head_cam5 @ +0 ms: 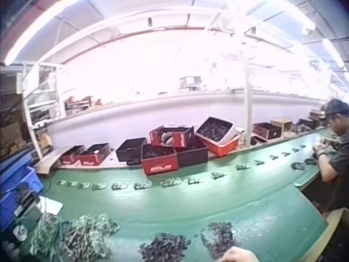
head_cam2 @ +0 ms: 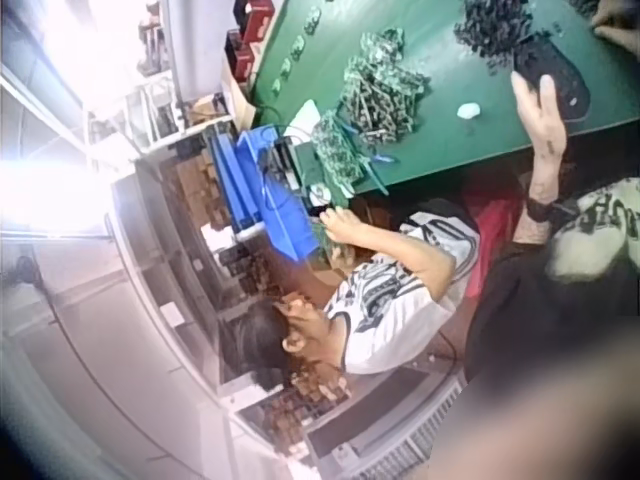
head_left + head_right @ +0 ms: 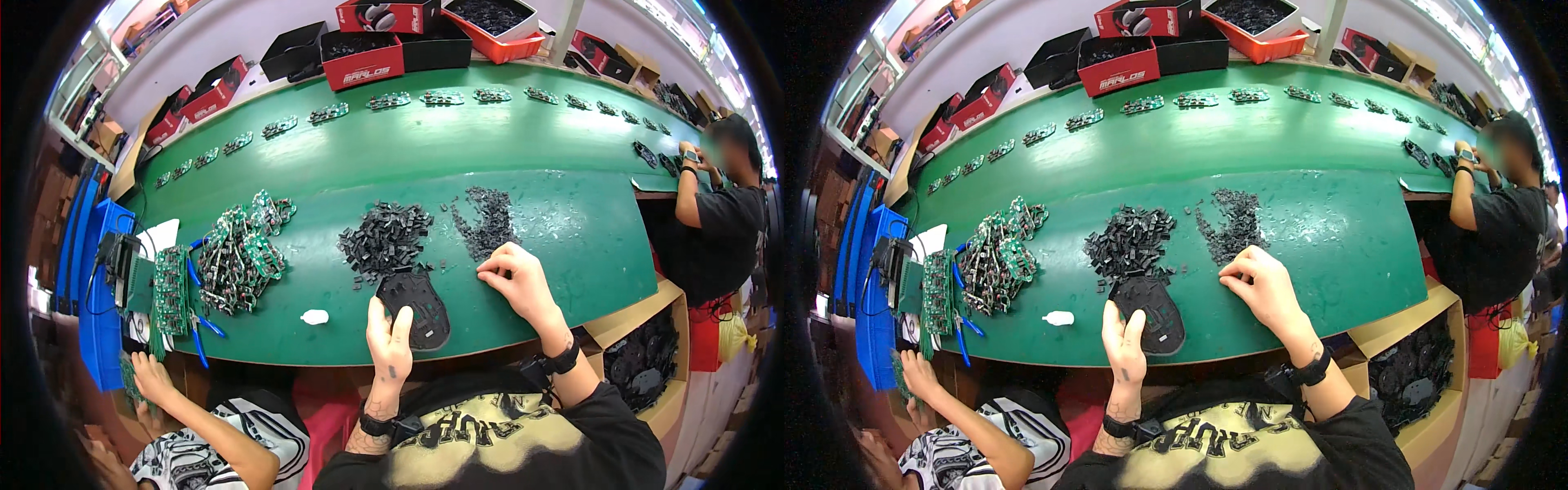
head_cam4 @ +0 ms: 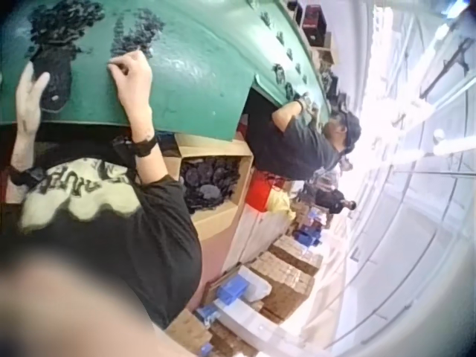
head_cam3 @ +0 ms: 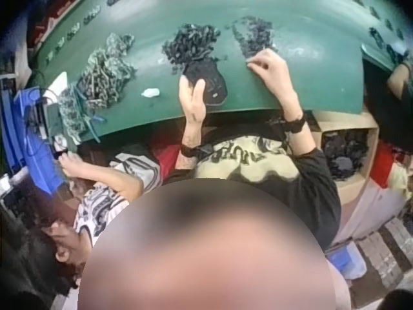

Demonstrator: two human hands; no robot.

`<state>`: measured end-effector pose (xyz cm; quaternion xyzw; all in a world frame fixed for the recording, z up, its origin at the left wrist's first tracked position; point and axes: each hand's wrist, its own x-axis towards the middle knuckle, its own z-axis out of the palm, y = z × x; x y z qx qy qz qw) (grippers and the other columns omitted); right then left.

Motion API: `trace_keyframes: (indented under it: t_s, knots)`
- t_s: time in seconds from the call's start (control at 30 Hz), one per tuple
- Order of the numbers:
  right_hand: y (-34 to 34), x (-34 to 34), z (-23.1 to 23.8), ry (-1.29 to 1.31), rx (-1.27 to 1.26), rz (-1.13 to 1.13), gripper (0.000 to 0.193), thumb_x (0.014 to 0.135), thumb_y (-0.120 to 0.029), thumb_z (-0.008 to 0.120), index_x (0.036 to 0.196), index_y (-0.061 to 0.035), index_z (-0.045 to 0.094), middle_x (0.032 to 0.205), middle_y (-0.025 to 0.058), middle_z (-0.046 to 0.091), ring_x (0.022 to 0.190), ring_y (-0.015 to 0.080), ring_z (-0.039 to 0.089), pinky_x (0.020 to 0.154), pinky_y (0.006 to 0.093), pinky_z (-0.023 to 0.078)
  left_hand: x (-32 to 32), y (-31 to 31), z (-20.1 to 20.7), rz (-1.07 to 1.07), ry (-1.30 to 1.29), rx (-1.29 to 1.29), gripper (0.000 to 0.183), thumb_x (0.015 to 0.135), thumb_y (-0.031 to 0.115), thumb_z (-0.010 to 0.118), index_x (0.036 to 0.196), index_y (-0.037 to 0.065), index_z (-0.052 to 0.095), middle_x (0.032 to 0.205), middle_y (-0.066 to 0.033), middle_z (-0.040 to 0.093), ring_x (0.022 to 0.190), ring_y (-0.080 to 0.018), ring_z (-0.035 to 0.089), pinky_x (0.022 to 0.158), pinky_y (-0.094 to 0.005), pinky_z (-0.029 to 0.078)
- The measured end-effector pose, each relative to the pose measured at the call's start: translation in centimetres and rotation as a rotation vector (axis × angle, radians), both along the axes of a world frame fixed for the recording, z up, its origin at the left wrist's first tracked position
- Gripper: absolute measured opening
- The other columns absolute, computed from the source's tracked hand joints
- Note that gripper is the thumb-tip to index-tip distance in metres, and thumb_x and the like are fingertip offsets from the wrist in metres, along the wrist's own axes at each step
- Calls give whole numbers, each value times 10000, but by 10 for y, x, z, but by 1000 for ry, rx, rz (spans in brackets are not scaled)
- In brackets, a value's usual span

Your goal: The person assembles electronic components on a green workbench. They pick up black plastic casings and insert small black rectangular parts into them. The person also applies glue from a small tube to the casings and places the finished units into a cardboard box.

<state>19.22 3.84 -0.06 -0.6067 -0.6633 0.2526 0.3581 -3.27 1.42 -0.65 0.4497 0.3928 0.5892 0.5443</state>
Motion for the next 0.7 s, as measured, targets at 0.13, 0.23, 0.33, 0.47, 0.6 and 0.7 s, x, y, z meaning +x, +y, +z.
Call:
trace_keyframes:
  t_s: [0.13, 0.23, 0.33, 0.47, 0.6, 0.7]
  knots:
    - [-1, 5, 3, 55, -68, -47, 122, 717, -57, 732, 826, -26, 686, 794, 53, 584, 626, 139, 543, 590, 272, 450, -5, 0, -5, -23, -13, -4, 277, 926, 27, 480, 1189, -57, 451, 1071, -89, 570, 915, -114, 559, 817, -257, 469]
    - [0, 4, 1, 35, 42, -27, 90, 718, -31, 724, 791, -7, 677, 771, 48, 580, 585, 121, 527, 558, 256, 441, -5, 1, -5, -31, -13, -1, 299, 926, 34, 485, 1206, -61, 441, 1070, -85, 573, 903, -105, 558, 795, -248, 472]
    - [-1, 7, 3, 90, 43, -48, 88, 724, -24, 720, 804, -10, 686, 772, 47, 586, 596, 119, 531, 560, 252, 442, -5, 2, -8, -63, -51, -54, 312, 925, 34, 489, 1217, -63, 437, 1070, -81, 577, 896, -95, 556, 776, -236, 471]
    - [-5, 18, -1, 70, 53, -52, 125, 727, -18, 719, 851, -31, 706, 813, 46, 601, 618, 118, 540, 573, 246, 447, -5, 2, -5, -67, -71, -54, 311, 926, 39, 496, 1214, -64, 439, 1062, -76, 585, 886, -90, 558, 766, -229, 471]
    - [-5, 15, -1, 35, 44, -32, 156, 729, -15, 720, 882, -45, 712, 830, 50, 610, 622, 124, 551, 585, 251, 461, -6, 2, -5, -62, -30, -39, 301, 924, 30, 491, 1209, -53, 445, 1068, -84, 587, 904, -105, 568, 782, -237, 476]
    - [-4, 14, 1, 11, 75, -26, 136, 730, -23, 726, 862, -36, 699, 822, 49, 606, 637, 128, 567, 589, 254, 466, -5, 1, 0, -86, -81, -90, 329, 895, 24, 502, 1203, -80, 459, 1162, -111, 540, 1035, -155, 534, 927, -286, 423]
